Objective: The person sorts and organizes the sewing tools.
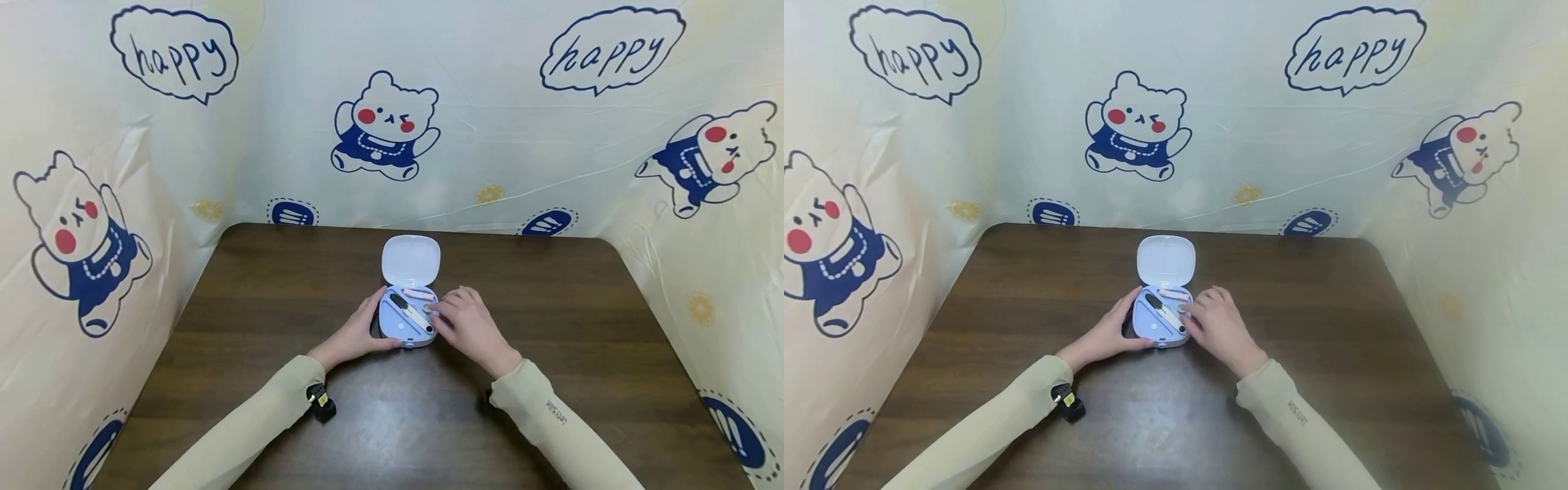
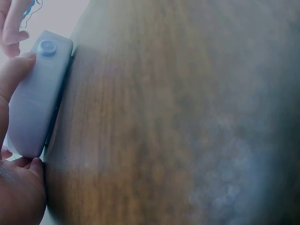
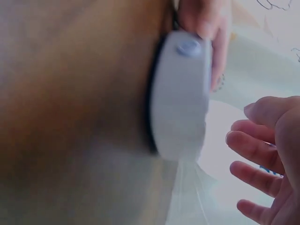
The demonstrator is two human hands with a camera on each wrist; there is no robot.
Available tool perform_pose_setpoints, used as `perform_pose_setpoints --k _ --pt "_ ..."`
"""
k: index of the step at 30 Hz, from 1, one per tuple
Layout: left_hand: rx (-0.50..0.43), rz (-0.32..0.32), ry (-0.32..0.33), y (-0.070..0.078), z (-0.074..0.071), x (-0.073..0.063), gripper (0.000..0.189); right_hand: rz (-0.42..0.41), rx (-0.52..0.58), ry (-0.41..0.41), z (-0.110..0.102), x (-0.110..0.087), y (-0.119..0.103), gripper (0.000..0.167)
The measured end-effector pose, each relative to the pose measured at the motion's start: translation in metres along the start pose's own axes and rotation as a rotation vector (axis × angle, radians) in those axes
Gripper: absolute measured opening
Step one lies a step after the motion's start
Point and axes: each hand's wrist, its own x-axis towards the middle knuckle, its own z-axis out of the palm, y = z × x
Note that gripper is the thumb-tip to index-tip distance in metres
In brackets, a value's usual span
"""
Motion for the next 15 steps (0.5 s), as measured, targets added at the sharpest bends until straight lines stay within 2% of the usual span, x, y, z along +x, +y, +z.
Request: perform_pose_setpoints --k 7,15 --pt "-0.009 -0.002 -0.004 -0.001 0.000 0.001 0.120 0.128 0.070 0.024 -0.013 0.022 0.019 0.015" --pt "-0.010 -0.003 -0.003 0.000 0.000 0.001 0.121 0.308 0.167 0.059 -0.011 0.040 0.047 0.022"
